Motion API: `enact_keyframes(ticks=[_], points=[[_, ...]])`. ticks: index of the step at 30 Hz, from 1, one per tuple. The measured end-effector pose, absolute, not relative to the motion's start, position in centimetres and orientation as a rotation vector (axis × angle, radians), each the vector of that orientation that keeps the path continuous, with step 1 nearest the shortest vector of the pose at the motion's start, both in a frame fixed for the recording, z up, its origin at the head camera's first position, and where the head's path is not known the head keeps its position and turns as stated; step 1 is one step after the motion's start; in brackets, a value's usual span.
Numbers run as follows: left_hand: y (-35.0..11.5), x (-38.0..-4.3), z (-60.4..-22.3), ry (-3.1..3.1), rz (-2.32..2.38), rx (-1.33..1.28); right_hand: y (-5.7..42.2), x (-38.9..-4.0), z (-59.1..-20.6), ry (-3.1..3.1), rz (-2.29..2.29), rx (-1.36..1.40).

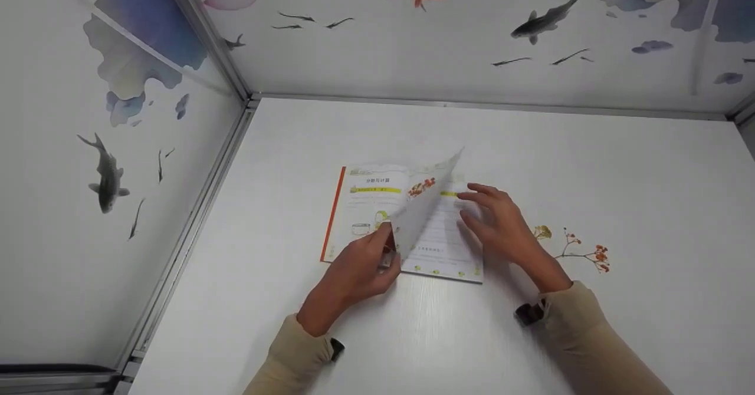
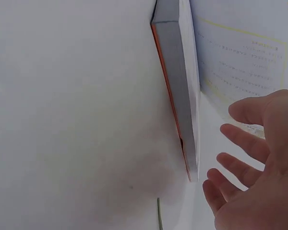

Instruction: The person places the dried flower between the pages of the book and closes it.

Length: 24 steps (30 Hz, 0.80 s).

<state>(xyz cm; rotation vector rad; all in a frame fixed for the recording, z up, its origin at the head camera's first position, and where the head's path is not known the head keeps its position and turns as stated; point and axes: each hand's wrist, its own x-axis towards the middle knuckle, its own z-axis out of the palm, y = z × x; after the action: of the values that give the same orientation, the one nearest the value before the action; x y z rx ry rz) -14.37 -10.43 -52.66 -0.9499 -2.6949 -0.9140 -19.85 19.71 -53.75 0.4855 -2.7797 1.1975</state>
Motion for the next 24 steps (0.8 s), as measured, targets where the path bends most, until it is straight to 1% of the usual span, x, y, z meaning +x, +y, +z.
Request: enact_keyframes(ticks=[5, 12, 15, 19, 24], points=[[-10.3, -14.7, -52.4, -2.643, -1.141, -0.839, 18.5, -19.4, -53.2, -2.758, 1.256, 0.721], [-10.7, -15.2, -51.9, -2.530, -1.348, -0.553, 16.6, -18.7, -52.9, -2.764, 1.302, 0.953], [-11.3, -15.2, -52.0, -2.501, -1.315, -0.482, 16.4, -18.7, -52.9, -2.792, 1.304, 0.969], [-12.3, -14.9, -52.5, -2.517, -1.179, -0.461, 16.7, -18.7, -53.1, -2.859, 1.256, 0.907], [-13.3, -14.5, -53.4, -2.577, -1.106, -0.375, 17.7, -18.9, -53.3, -2.915, 1.011, 0.790]])
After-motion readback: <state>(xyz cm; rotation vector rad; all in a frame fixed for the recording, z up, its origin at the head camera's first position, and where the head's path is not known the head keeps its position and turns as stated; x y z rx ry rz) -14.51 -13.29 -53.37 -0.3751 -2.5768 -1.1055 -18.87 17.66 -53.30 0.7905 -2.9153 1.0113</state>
